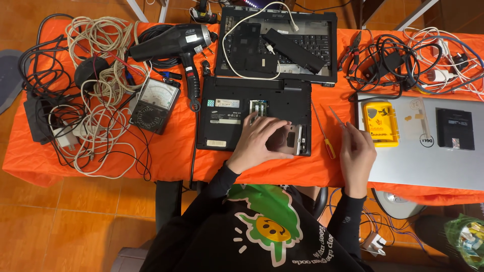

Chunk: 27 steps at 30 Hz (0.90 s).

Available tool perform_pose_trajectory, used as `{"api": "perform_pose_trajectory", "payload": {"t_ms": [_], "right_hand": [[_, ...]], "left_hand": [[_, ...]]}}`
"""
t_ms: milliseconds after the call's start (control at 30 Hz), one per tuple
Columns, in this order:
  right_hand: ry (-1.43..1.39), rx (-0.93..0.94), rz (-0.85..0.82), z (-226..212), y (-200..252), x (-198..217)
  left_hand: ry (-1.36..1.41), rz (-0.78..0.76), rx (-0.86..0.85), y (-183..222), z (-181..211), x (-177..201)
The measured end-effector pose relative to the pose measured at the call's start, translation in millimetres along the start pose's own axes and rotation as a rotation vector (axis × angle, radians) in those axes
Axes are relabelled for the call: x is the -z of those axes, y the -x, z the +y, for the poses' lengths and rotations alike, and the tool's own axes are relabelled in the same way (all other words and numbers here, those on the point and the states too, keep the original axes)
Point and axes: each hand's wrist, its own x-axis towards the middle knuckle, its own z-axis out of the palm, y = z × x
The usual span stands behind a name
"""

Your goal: The recorder is repairing a laptop, including removing a hard drive, heating it with a hair dryer, and testing components with a multimeter.

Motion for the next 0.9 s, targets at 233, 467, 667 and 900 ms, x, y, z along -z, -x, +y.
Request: {"api": "perform_pose_trajectory", "payload": {"t_ms": [233, 467, 667, 900], "right_hand": [[0.430, 0.213, 0.064, 24.2, -1.9, -19.9], [0.430, 0.181, 0.014, 19.9, -5.4, -16.8], [0.178, 0.194, -0.019, -12.2, -0.4, -14.0], [-0.028, 0.449, -0.306, -75.1, 13.4, -48.7]], "left_hand": [[0.187, 0.016, -0.036, 3.8, 1.0, 5.2], [0.262, 0.108, -0.049, 5.8, -0.4, 5.2], [0.381, 0.178, -0.047, 8.1, -3.5, 5.3], [0.734, 0.240, 0.090, 17.8, -10.6, 12.2]]}}
